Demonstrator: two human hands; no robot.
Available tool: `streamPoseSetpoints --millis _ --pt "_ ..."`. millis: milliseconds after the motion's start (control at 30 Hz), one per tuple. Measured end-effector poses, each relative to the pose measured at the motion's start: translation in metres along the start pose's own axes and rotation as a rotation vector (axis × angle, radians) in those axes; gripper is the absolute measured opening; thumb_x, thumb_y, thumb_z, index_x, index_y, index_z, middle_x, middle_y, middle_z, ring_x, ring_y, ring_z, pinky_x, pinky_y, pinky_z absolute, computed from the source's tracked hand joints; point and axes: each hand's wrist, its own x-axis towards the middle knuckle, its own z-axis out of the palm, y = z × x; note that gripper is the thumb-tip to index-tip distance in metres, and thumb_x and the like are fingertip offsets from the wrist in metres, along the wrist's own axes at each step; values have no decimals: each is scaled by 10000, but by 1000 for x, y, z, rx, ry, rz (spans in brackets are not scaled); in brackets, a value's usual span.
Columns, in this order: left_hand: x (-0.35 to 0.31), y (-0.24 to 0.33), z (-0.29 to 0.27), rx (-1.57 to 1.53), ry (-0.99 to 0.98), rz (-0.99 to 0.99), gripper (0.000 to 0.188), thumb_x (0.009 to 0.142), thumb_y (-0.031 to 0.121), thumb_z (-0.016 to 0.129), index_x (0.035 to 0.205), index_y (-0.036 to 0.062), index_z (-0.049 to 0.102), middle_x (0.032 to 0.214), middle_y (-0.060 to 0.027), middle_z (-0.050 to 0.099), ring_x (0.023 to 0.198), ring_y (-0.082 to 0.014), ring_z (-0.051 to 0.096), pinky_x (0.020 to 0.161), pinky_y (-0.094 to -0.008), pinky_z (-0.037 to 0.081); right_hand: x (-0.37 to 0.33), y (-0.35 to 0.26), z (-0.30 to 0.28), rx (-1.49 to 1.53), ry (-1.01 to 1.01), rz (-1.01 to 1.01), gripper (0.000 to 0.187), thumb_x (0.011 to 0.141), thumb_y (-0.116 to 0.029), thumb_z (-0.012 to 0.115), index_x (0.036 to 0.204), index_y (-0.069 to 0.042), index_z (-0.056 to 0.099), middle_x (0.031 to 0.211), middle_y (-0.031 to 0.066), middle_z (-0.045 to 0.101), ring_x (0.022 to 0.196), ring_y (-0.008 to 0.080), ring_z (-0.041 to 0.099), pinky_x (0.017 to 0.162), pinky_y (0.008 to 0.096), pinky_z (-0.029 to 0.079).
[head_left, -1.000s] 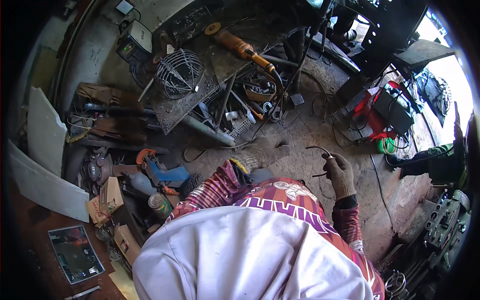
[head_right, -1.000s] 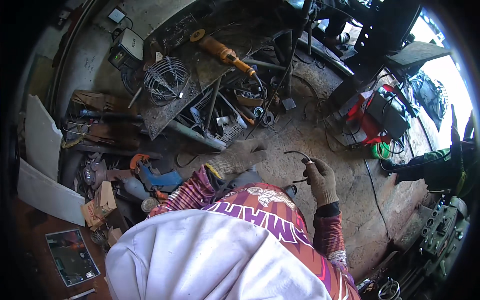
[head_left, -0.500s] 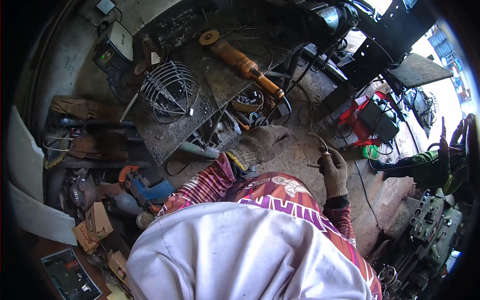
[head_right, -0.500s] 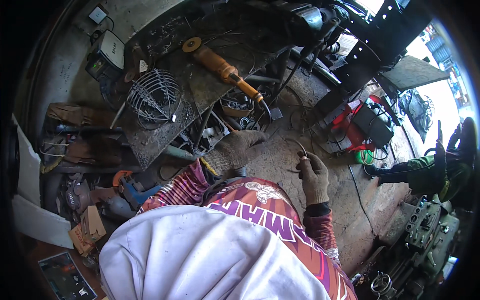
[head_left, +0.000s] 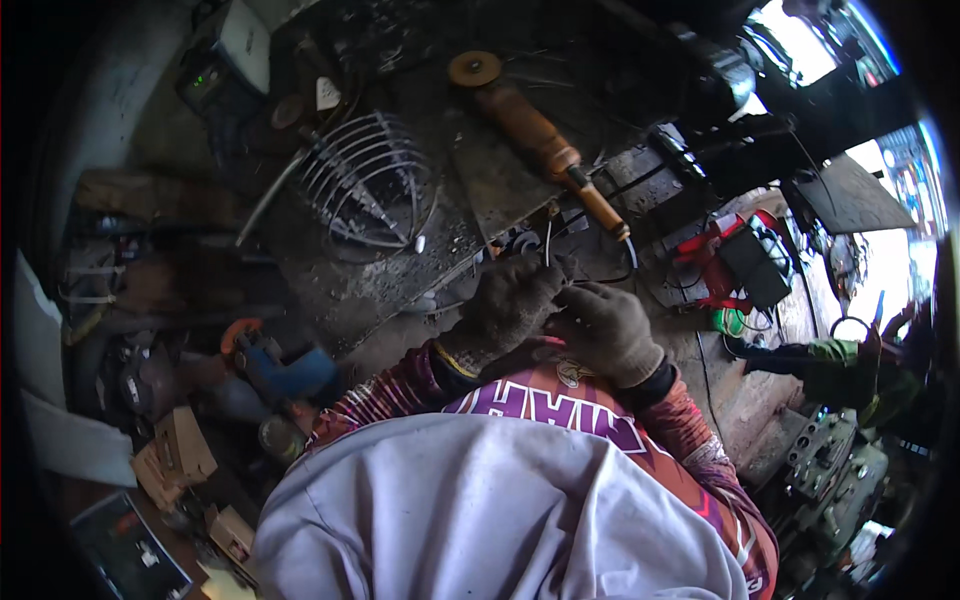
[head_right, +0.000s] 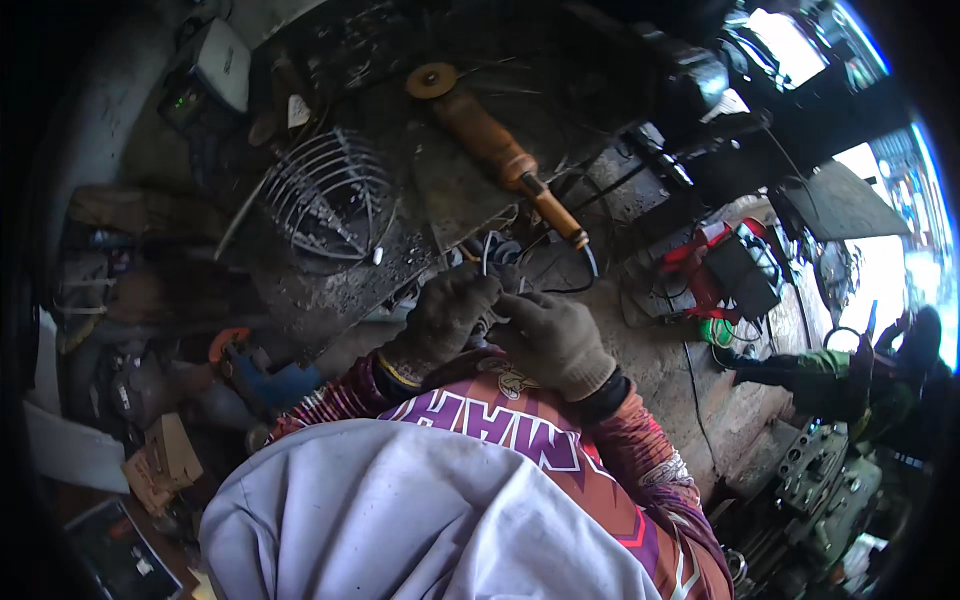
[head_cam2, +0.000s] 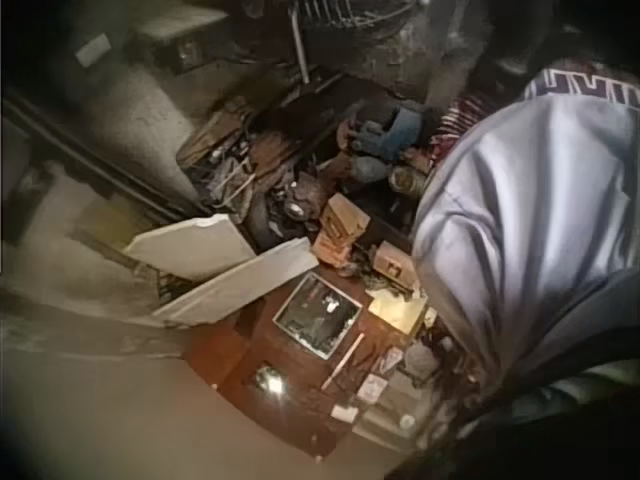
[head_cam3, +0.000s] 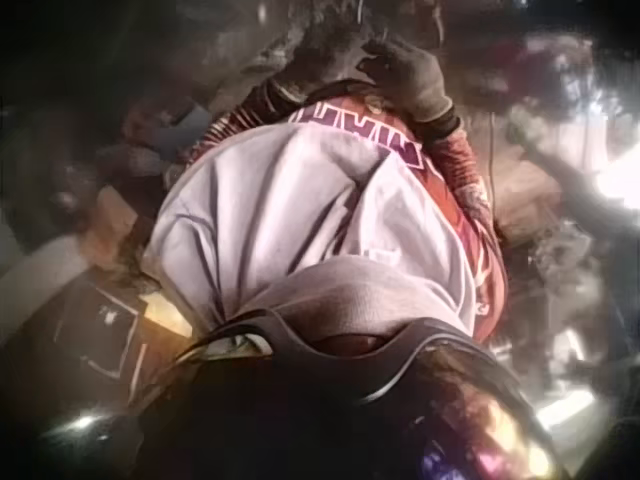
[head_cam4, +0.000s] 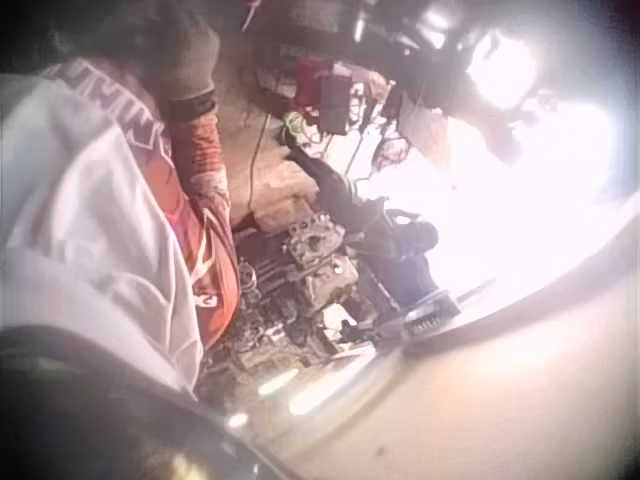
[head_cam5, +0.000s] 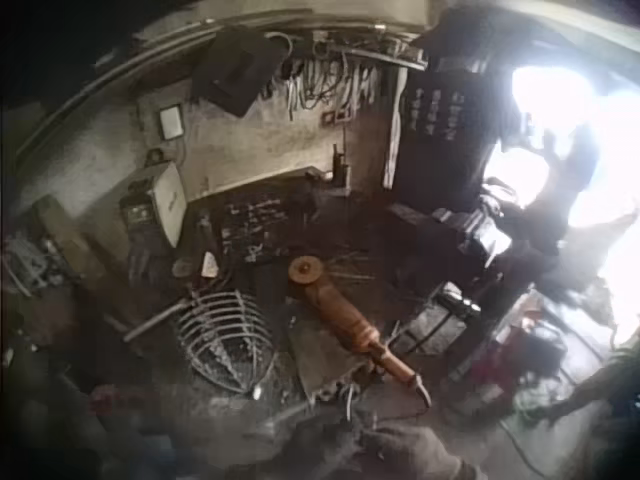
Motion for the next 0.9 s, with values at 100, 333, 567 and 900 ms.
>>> streamPoseSetpoints --millis 100,333,567,900 --pt "-8 10 -13 128 158 332 273 1038 286 560 1051 51 700 918 -45 708 840 -128 660 754 -323 530 23 19 -4 -8 206 36 189 794 -97 744 982 -98 736 817 121 691 694 297 693 605 377 542" --pt "-34 13 -58 42 232 154 198 1004 185 591 1022 28 709 895 -48 702 839 -131 651 769 -304 520 148 147 -45 -436 -76 689 550 915 -546 566 1043 -38 734 986 159 742 962 352 698 830 454 514" --pt "-41 -8 -55 81 439 134 147 984 122 613 987 4 701 869 -43 696 821 -119 643 747 -291 514 164 219 -14 -362 -135 795 489 895 -512 583 1076 -83 731 1052 184 727 1049 372 680 874 460 516" --pt "-33 -4 -55 -166 371 106 194 1000 179 614 999 -11 655 842 -49 655 798 -112 603 741 -276 493 167 225 -13 -622 -269 776 560 969 -532 473 1183 -64 695 1145 258 687 1149 419 623 950 496 488"
